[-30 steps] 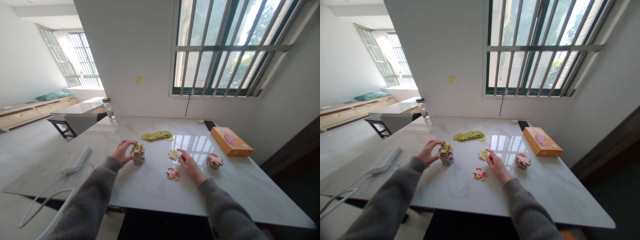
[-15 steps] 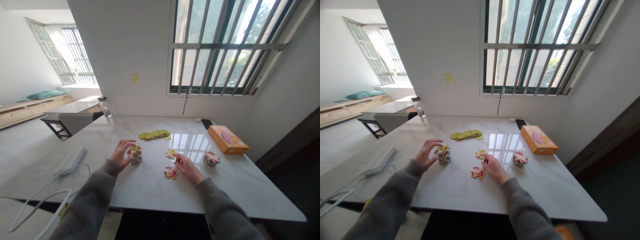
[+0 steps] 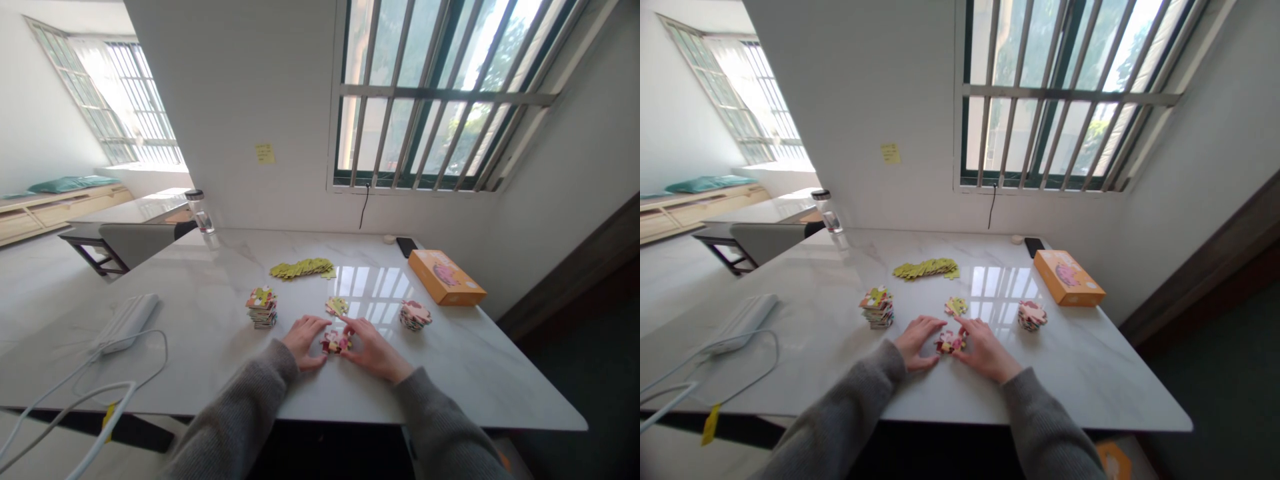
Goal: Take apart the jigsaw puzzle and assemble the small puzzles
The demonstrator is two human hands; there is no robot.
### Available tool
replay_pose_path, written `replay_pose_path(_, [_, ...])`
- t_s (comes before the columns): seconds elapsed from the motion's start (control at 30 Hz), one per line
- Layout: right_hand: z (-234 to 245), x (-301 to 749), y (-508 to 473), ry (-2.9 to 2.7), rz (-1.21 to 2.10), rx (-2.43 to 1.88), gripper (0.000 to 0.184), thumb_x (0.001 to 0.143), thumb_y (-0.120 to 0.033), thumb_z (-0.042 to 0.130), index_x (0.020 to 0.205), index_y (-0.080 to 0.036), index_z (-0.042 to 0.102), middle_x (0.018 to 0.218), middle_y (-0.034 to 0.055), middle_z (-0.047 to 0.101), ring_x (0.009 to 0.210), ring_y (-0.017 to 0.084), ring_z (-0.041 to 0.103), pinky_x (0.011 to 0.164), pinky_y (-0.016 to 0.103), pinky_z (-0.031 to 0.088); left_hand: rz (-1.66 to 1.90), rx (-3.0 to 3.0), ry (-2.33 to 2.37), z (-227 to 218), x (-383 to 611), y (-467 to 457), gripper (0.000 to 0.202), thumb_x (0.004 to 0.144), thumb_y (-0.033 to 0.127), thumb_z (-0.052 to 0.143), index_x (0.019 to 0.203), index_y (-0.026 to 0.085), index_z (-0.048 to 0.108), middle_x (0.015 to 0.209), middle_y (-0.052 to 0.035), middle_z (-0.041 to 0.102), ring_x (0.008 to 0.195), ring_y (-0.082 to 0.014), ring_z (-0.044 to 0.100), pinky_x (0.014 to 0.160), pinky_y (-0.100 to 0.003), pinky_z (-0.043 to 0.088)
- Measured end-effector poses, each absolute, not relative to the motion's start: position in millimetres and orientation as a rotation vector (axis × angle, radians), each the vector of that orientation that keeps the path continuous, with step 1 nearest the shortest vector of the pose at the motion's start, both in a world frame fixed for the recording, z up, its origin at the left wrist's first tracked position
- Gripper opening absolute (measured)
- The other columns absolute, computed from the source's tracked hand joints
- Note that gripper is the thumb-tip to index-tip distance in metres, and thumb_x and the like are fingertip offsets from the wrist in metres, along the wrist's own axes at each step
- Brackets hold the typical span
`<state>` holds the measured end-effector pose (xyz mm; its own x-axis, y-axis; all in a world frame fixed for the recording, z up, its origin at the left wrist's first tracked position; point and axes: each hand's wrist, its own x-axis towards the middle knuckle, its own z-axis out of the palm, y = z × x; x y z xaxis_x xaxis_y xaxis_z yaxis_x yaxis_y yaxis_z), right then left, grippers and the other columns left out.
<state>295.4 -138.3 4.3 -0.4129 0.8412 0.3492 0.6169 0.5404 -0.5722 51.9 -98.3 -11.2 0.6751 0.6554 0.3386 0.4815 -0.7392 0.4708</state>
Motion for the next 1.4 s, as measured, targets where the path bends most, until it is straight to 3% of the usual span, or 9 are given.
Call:
replay_pose_path(0.1, [5.5, 300.0, -136.6, -2.039, 0.508, -1.202, 0.057, 0.080, -0.024, 0.070, 0.133, -0.024, 0.048, 0.103, 0.0057, 0.064, 0.095, 0.022, 0.059, 0.089, 0.041, 0.050, 0.732, 2.509, 0.895, -16.0, 49.1, -96.5, 0.072, 0.064, 0.022, 0.071, 0.132, 0.022, 0.046, 0.120, -0.0092, 0.059, 0.111, -0.0299, 0.051, 0.098, -0.046, 0.044])
replay_pose_path(0.27, [6.1, 288.5, -140.4, -2.140, 0.421, -1.213, 0.043, 0.076, -0.022, 0.075, 0.115, -0.023, 0.059, 0.106, 0.0067, 0.064, 0.103, 0.026, 0.057, 0.094, 0.044, 0.046, 0.737, 2.484, 0.911, -9.7, 46.9, -100.5, 0.066, 0.067, 0.025, 0.071, 0.129, 0.022, 0.049, 0.115, -0.0083, 0.060, 0.107, -0.0287, 0.052, 0.095, -0.043, 0.044])
replay_pose_path(0.53, [6.3, 278.8, -144.7, -2.150, 0.331, -1.307, 0.040, 0.083, -0.032, 0.070, 0.119, -0.022, 0.057, 0.113, 0.0097, 0.057, 0.110, 0.027, 0.052, 0.097, 0.043, 0.043, 0.719, 2.517, 1.000, -13.4, 54.1, -98.3, 0.045, 0.082, 0.035, 0.064, 0.123, 0.019, 0.056, 0.115, -0.0099, 0.060, 0.108, -0.0277, 0.051, 0.096, -0.043, 0.043])
replay_pose_path(0.67, [7.1, 278.7, -145.6, -2.164, 0.326, -1.419, 0.026, 0.078, -0.032, 0.074, 0.099, -0.023, 0.062, 0.106, 0.0067, 0.056, 0.107, 0.026, 0.051, 0.094, 0.043, 0.042, 0.672, 2.566, 1.056, -17.1, 56.6, -97.2, 0.044, 0.080, 0.041, 0.068, 0.117, 0.019, 0.061, 0.116, -0.0106, 0.057, 0.111, -0.0288, 0.049, 0.097, -0.043, 0.042])
replay_pose_path(0.87, [9.0, 277.6, -147.1, -2.143, 0.476, -1.425, 0.030, 0.072, -0.027, 0.078, 0.091, -0.022, 0.056, 0.097, 0.0030, 0.059, 0.097, 0.023, 0.052, 0.090, 0.041, 0.041, 0.613, 2.549, 1.034, -8.8, 56.9, -100.0, 0.039, 0.074, 0.039, 0.075, 0.105, 0.021, 0.062, 0.110, -0.0079, 0.060, 0.106, -0.0281, 0.051, 0.092, -0.042, 0.040])
replay_pose_path(1.03, [0.8, 275.8, -146.6, -2.047, 0.633, -1.265, 0.013, 0.085, -0.018, 0.061, 0.095, -0.022, 0.054, 0.088, 0.0010, 0.059, 0.084, 0.018, 0.054, 0.078, 0.032, 0.047, 0.711, 2.385, 1.010, -2.9, 58.7, -105.2, 0.021, 0.079, 0.030, 0.068, 0.093, 0.018, 0.057, 0.090, -0.0040, 0.063, 0.086, -0.0207, 0.055, 0.081, -0.035, 0.042])
replay_pose_path(1.13, [0.2, 276.0, -146.4, -2.048, 0.536, -1.161, 0.015, 0.086, -0.015, 0.059, 0.099, -0.023, 0.055, 0.093, 0.0028, 0.060, 0.089, 0.019, 0.056, 0.082, 0.034, 0.050, 0.776, 2.204, 0.962, -5.2, 60.3, -104.4, 0.011, 0.085, 0.026, 0.059, 0.092, 0.018, 0.056, 0.082, -0.0015, 0.063, 0.074, -0.0159, 0.055, 0.072, -0.030, 0.042])
replay_pose_path(1.27, [9.3, 278.0, -148.2, -2.150, 0.311, -1.006, 0.035, 0.083, -0.016, 0.065, 0.116, -0.024, 0.055, 0.118, 0.0092, 0.058, 0.116, 0.025, 0.052, 0.099, 0.044, 0.048, 0.863, 1.825, 0.910, -11.8, 62.7, -98.3, 0.025, 0.085, 0.039, 0.063, 0.090, 0.016, 0.053, 0.078, -0.0006, 0.062, 0.065, -0.0123, 0.054, 0.062, -0.026, 0.041])
replay_pose_path(1.4, [16.7, 278.7, -150.0, -2.208, 0.158, -0.945, 0.039, 0.085, -0.018, 0.065, 0.121, -0.026, 0.056, 0.120, 0.0094, 0.060, 0.116, 0.026, 0.053, 0.098, 0.047, 0.050, 0.874, 1.490, 0.760, -14.8, 64.0, -93.5, 0.045, 0.075, 0.052, 0.074, 0.088, 0.015, 0.052, 0.081, -0.0028, 0.064, 0.073, -0.0149, 0.061, 0.071, -0.029, 0.047])
